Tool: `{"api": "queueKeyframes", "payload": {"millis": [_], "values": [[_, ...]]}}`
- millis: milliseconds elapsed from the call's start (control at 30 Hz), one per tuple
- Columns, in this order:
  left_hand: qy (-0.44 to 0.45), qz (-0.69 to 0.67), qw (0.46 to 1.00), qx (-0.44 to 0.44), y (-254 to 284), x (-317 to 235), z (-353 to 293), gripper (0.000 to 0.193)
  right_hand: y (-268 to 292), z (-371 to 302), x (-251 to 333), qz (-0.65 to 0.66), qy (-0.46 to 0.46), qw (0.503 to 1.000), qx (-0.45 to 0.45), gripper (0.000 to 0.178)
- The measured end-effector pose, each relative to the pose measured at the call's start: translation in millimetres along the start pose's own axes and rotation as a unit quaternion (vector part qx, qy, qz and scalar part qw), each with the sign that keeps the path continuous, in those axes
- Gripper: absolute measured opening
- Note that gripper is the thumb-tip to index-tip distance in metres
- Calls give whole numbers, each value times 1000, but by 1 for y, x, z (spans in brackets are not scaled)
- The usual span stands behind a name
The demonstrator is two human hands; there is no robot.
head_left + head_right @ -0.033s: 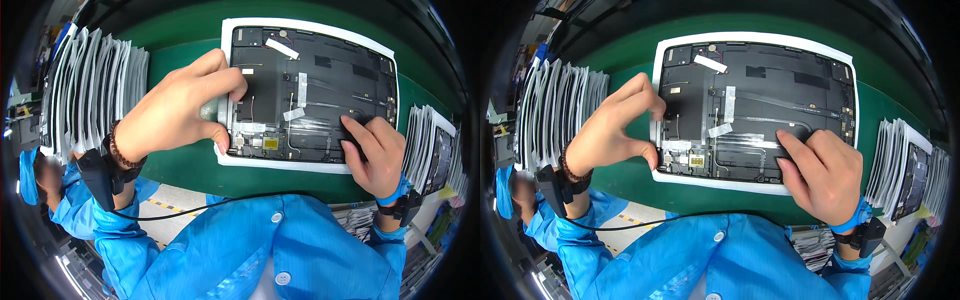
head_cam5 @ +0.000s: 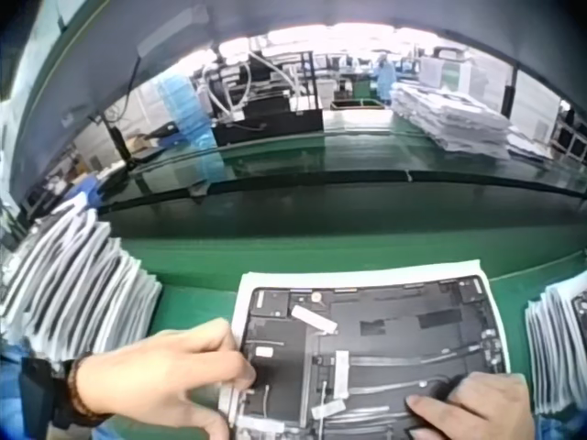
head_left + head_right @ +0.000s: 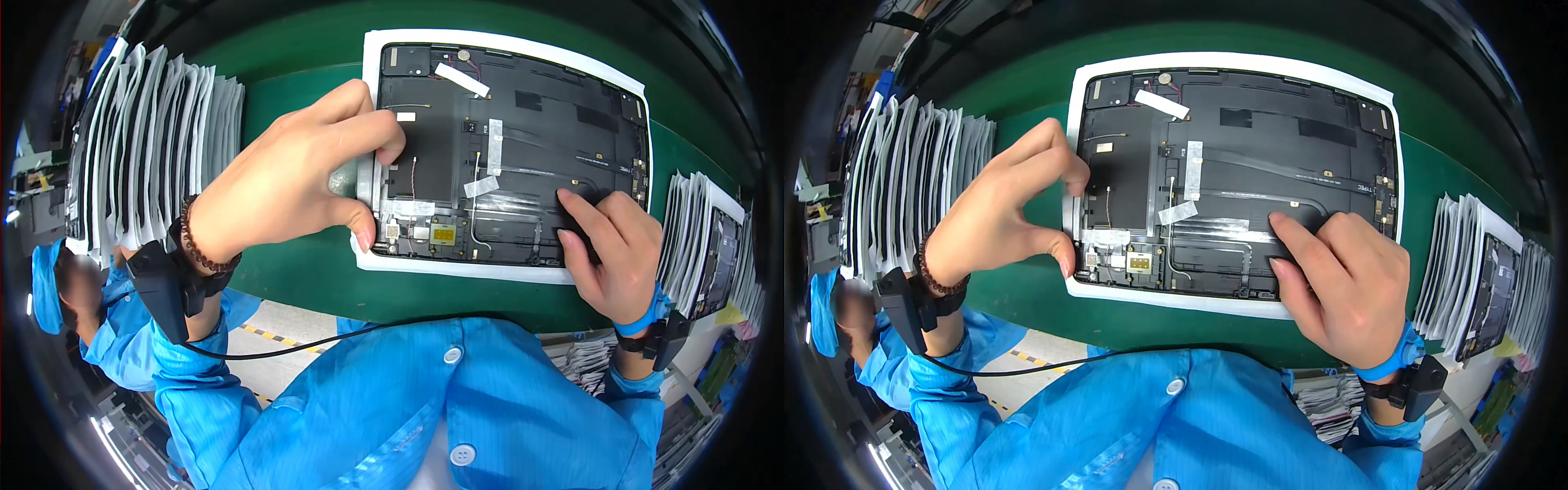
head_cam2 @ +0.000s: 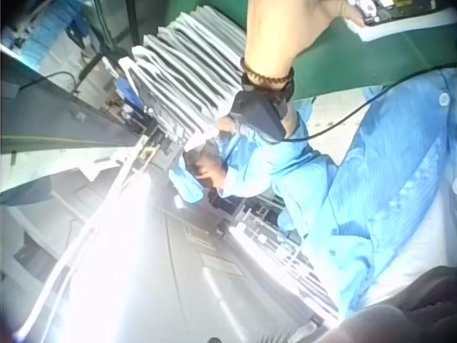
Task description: The recorder is assembling internal components of tablet computers on a manufacturing line.
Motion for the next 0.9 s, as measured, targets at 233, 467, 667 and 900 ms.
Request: {"api": "queueKeyframes", "payload": {"millis": [233,467,667,900], "values": [[11,2,1000,22,1,1,-3,62,-1,-1,2,0,-5,1000,-4,40],[2,-14,1000,27,1,0,-2,54,-1,1,3,1,-5,1000,-2,40],[-2,-39,999,25,-1,4,-6,56,0,3,4,-2,-6,1000,5,39],[45,-309,928,-202,-11,23,-42,45,32,-14,0,103,-101,985,-98,28]]}}
Point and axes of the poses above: each hand's wrist, its own z-axis towards the middle knuckle, its own y-axis out of the back of the hand, x = y × z, the point moved 1 cm from there along z, towards the middle knuckle, and after that the axes turned 1 degree about y, right-handed, at the moved point
